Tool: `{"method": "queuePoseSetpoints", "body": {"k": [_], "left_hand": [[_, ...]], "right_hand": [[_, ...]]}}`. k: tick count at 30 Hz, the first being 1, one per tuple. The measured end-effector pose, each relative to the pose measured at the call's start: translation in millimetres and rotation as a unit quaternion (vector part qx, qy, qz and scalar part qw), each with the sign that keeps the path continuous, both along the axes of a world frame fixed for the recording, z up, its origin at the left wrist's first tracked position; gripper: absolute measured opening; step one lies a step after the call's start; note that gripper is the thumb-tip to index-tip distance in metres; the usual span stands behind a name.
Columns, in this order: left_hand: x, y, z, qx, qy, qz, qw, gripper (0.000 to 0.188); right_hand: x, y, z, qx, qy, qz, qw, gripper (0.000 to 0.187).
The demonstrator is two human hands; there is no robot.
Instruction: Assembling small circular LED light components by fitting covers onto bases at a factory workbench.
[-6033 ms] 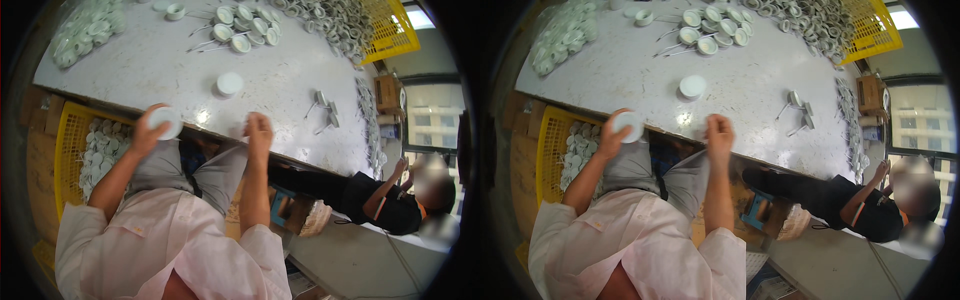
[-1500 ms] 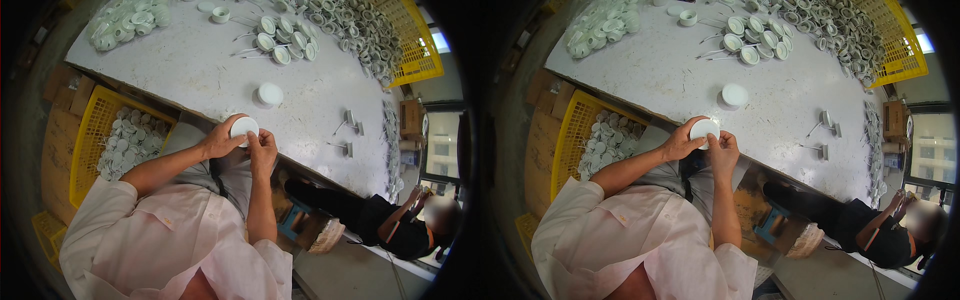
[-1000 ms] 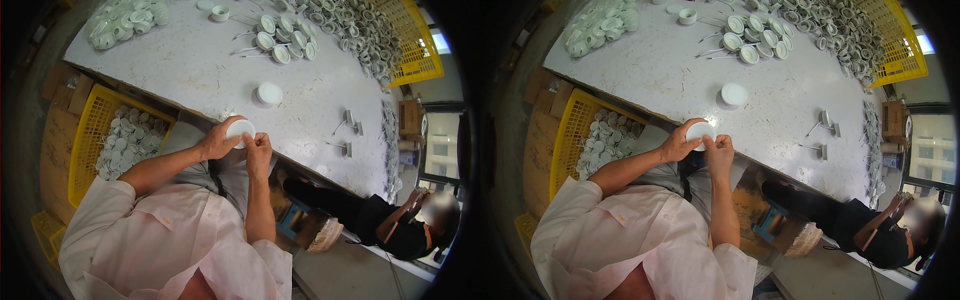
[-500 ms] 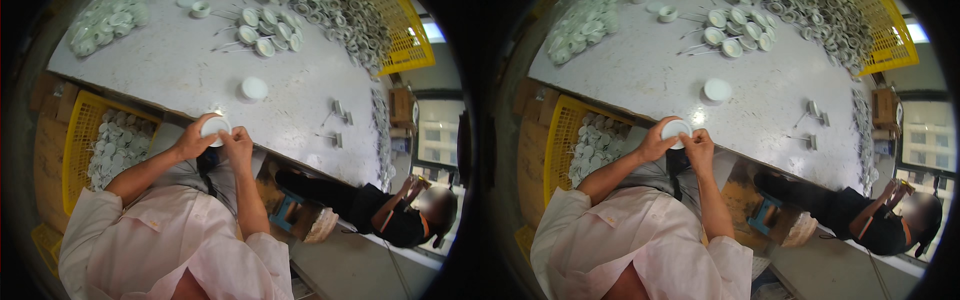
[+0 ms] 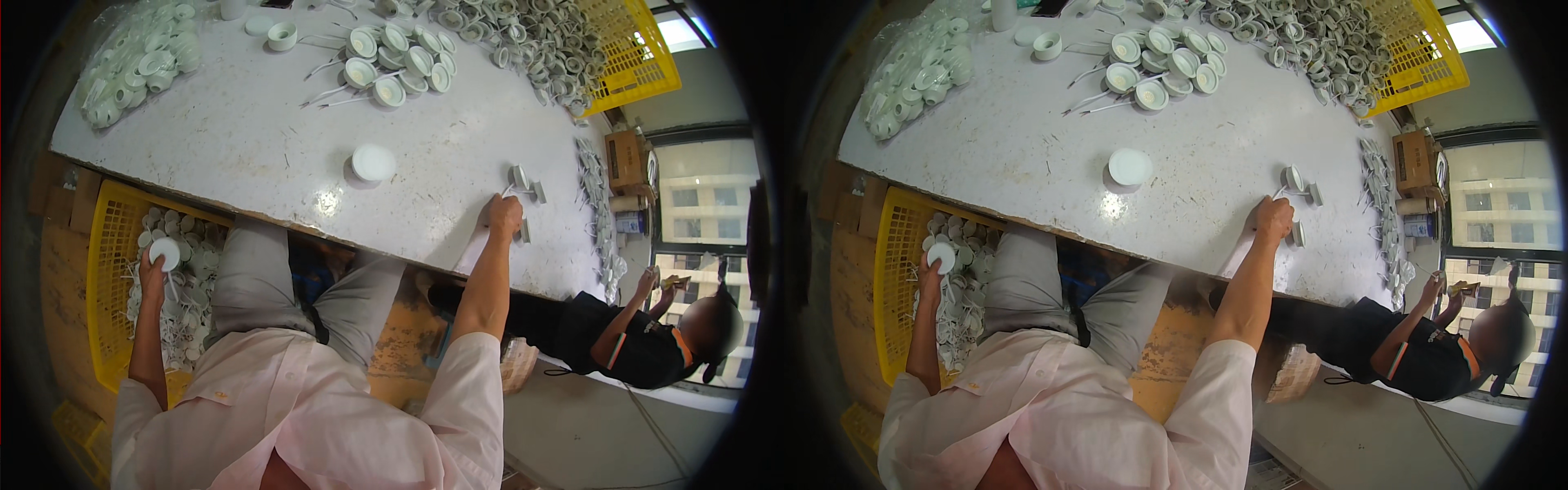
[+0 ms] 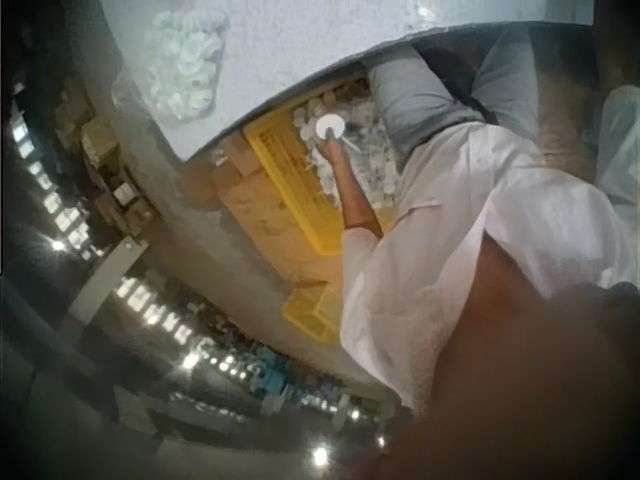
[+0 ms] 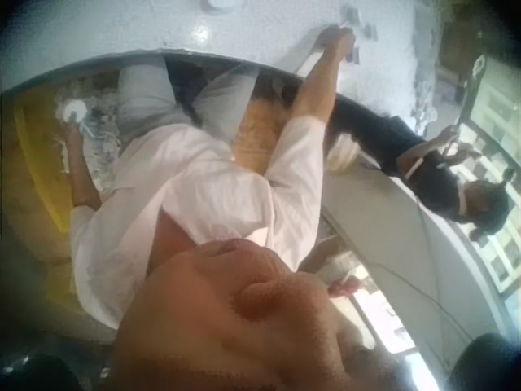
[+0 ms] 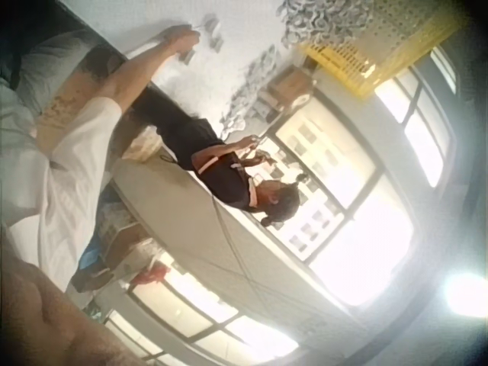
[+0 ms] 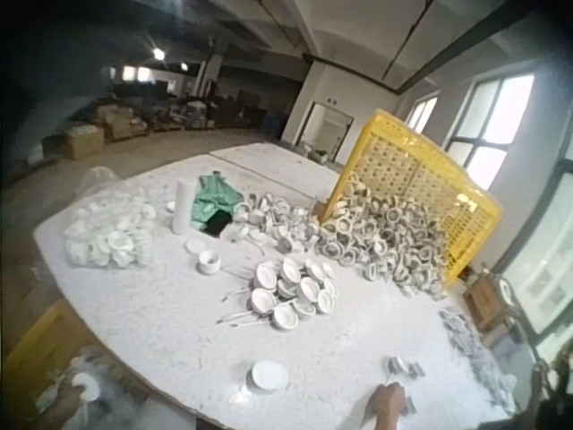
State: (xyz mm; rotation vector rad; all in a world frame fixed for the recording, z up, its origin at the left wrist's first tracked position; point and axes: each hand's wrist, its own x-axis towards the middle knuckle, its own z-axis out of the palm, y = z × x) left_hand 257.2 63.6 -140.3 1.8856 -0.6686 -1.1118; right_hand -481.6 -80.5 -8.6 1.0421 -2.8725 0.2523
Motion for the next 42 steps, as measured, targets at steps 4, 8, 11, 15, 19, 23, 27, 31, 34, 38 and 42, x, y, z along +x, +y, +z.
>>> {"method": "queuePoseSetpoints", "body": {"k": [4,8,11,15,19,23,27,31,34,38,42], "left_hand": [[66,42,-49,0.14,-0.068,0.039,0.987,0.048],[167,114,-121,0.192,-0.099,0.086,0.973,0.053],[172,112,-125,0.208,-0.132,0.066,0.967,0.049],[221,127,-143,0.211,-0.256,0.054,0.942,0.049],[200,91,-159,0.192,-0.352,-0.053,0.915,0.045],[101,52,-153,0.035,-0.276,-0.155,0.948,0.036],[-56,-2,-21,-0.063,-0.008,-0.217,0.974,0.03],[-159,-11,82,-0.07,0.159,-0.309,0.935,0.03],[-222,-27,127,-0.151,0.241,-0.416,0.864,0.043],[-299,-55,157,-0.207,0.289,-0.421,0.834,0.073],[-335,-67,163,-0.237,0.241,-0.402,0.851,0.076]], "right_hand": [[7,2,-9,0.012,-0.046,0.051,0.998,0.035],[59,10,-8,-0.022,-0.05,0.106,0.993,0.03],[73,29,-2,-0.026,-0.031,0.142,0.989,0.028],[106,34,11,0.012,-0.082,0.204,0.976,0.027],[116,20,9,-0.062,-0.047,0.193,0.978,0.026],[116,-5,-11,-0.102,-0.057,0.233,0.965,0.027],[108,12,-17,-0.14,-0.111,0.219,0.959,0.023],[142,37,-14,-0.273,-0.307,0.214,0.886,0.017],[166,70,-20,-0.332,-0.4,0.178,0.836,0.013],[223,115,0,-0.329,-0.504,0.171,0.78,0.009],[264,139,-7,-0.344,-0.523,0.268,0.732,0.009]]}}
